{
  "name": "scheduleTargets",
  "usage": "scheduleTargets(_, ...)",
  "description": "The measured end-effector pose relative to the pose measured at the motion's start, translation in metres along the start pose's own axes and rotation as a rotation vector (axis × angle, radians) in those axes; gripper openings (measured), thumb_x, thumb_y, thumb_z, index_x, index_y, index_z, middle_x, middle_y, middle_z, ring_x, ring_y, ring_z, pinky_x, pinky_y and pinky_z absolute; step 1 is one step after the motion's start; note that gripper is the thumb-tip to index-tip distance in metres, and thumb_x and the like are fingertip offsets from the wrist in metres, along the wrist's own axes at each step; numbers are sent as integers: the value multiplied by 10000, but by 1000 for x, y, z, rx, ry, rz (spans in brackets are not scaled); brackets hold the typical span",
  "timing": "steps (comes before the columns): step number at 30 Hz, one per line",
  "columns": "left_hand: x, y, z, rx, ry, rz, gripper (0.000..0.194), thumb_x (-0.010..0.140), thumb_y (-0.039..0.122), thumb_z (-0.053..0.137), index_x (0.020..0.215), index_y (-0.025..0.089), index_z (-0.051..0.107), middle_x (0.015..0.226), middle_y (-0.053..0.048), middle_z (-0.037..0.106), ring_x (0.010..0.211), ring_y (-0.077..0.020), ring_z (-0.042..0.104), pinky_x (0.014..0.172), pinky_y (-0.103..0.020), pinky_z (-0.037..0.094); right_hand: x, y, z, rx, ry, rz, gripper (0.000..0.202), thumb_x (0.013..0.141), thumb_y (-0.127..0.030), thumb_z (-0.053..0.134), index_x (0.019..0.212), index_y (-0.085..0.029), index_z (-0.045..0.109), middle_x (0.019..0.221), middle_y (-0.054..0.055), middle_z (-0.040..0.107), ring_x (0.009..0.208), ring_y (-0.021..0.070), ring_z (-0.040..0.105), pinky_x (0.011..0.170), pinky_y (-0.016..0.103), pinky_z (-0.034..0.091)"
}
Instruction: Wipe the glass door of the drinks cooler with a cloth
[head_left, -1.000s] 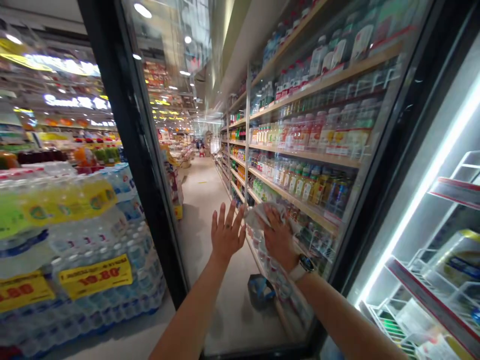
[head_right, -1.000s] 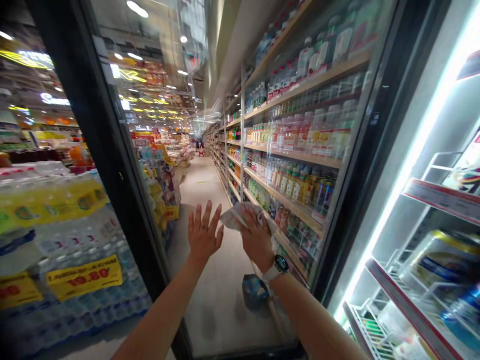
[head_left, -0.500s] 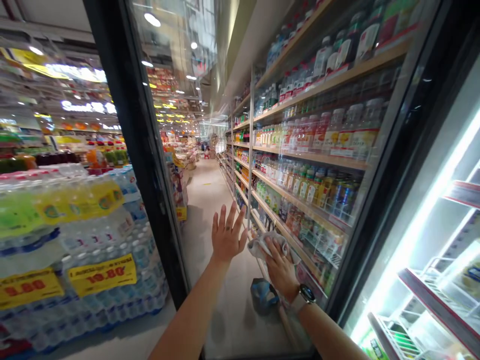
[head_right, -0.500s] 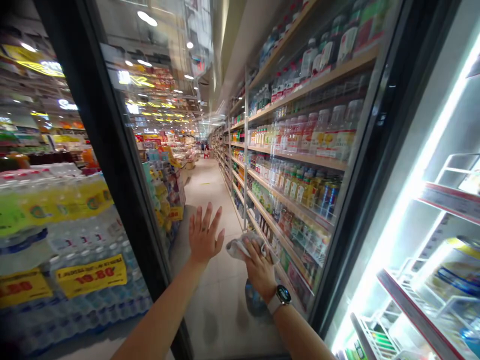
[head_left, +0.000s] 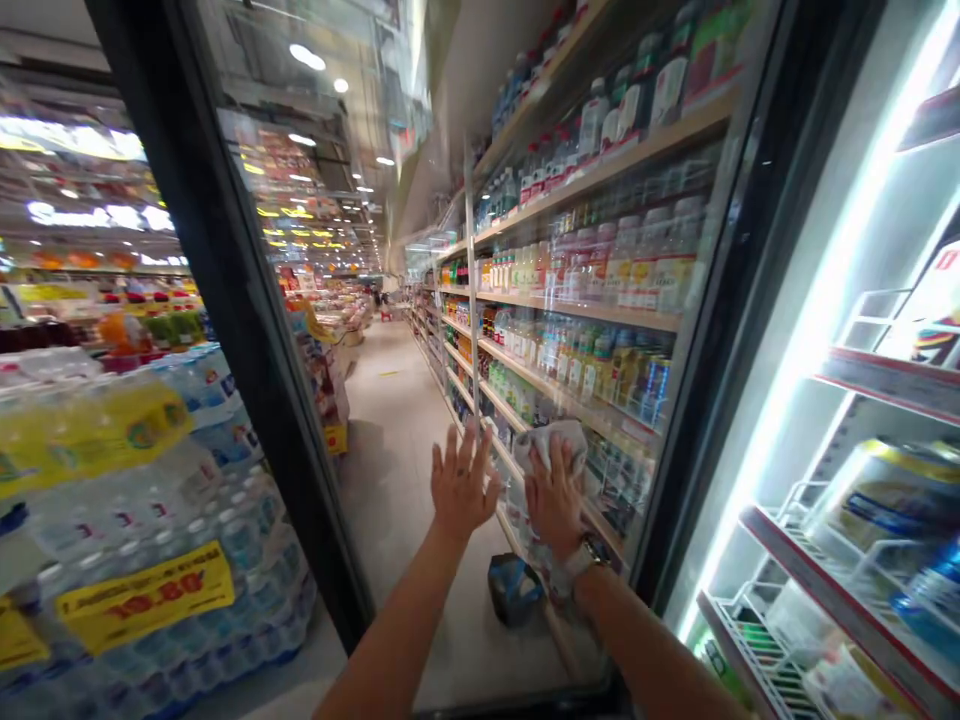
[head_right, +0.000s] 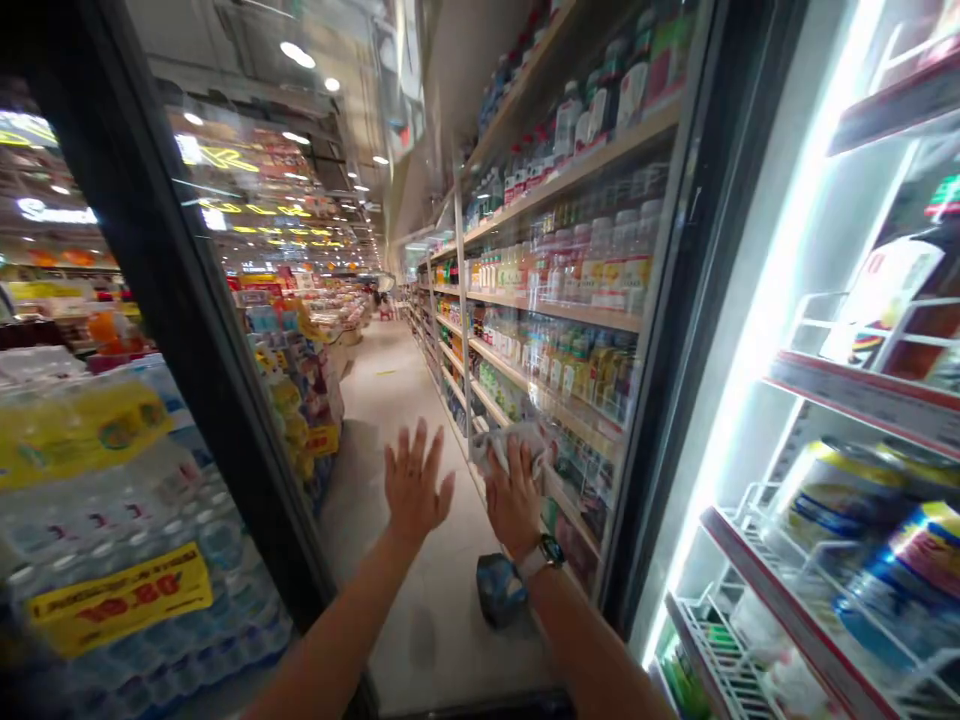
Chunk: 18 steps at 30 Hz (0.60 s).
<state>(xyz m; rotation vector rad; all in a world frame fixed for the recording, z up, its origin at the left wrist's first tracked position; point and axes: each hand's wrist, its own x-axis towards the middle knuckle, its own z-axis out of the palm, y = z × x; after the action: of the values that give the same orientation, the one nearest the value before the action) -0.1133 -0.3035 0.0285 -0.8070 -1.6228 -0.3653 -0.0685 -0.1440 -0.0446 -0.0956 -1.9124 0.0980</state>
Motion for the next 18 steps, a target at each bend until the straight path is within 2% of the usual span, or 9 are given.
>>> scheduleTargets(3,-13,27,20,-33,-46,44,623,992,387,372,1556,169,219,1573,-96,340,1522,-231,126,1241,-426,108,-55,6,11,-44,-67,-7,565,951,-153,433,1500,-283,399,1577,122,374,1432,323,380,1068,545,422)
scheduleTargets(5,-21,34,32,-16,-37,42,629,988,415,391,1550,172,244,1555,-96,376,1523,-230,114,1244,-424,93,-69,16,10,-71,-93,-51,588,930,-102,415,1486,-293,420,1545,104,432,1402,290,431,1064,510,437)
scheduleTargets(6,-24,34,36,-9,-29,44,630,986,429,395,1546,174,259,1551,-97,384,1524,-233,112,1244,-427,90,-66,22,7,-77,-95,-76,605,920,-85,410,1487,-298,417,1534,94,449,1399,276,437,1073,500,433)
scheduleTargets(8,-27,31,41,-5,-22,51,626,987,450,382,1540,175,279,1551,-98,383,1522,-240,124,1244,-432,96,-42,33,-3,-64,-82,-105,634,912,-80,408,1506,-299,383,1534,83,452,1418,262,410,1110,505,400)
scheduleTargets(10,-27,28,43,-6,-15,52,618,993,455,358,1540,179,280,1557,-94,372,1522,-237,131,1244,-428,96,2,40,-17,-29,-44,-79,653,922,-108,408,1543,-285,306,1562,87,407,1458,266,344,1153,531,343)
scheduleTargets(12,-26,26,43,-4,-12,47,612,997,449,348,1544,185,267,1564,-86,359,1522,-231,129,1244,-420,94,50,44,-30,9,69,-7,655,953,-151,382,1573,-266,206,1599,102,335,1488,280,276,1167,572,303)
scheduleTargets(14,-25,26,42,-1,-20,44,614,995,439,359,1548,193,255,1567,-79,354,1522,-229,131,1244,-417,97,86,45,-37,38,146,56,653,972,-183,350,1586,-245,138,1627,116,259,1507,294,218,1171,586,285)
scheduleTargets(16,-26,27,42,-2,-33,44,621,990,433,371,1549,192,249,1567,-80,354,1522,-232,135,1244,-419,102,95,46,-35,56,169,83,646,981,-205,339,1589,-237,123,1635,121,235,1508,299,212,1169,570,300)
scheduleTargets(18,-27,27,43,2,-38,46,631,984,434,383,1550,191,248,1565,-82,355,1521,-236,138,1245,-422,102,74,46,-26,64,148,81,643,984,-213,348,1588,-251,131,1630,113,253,1497,299,247,1156,545,335)
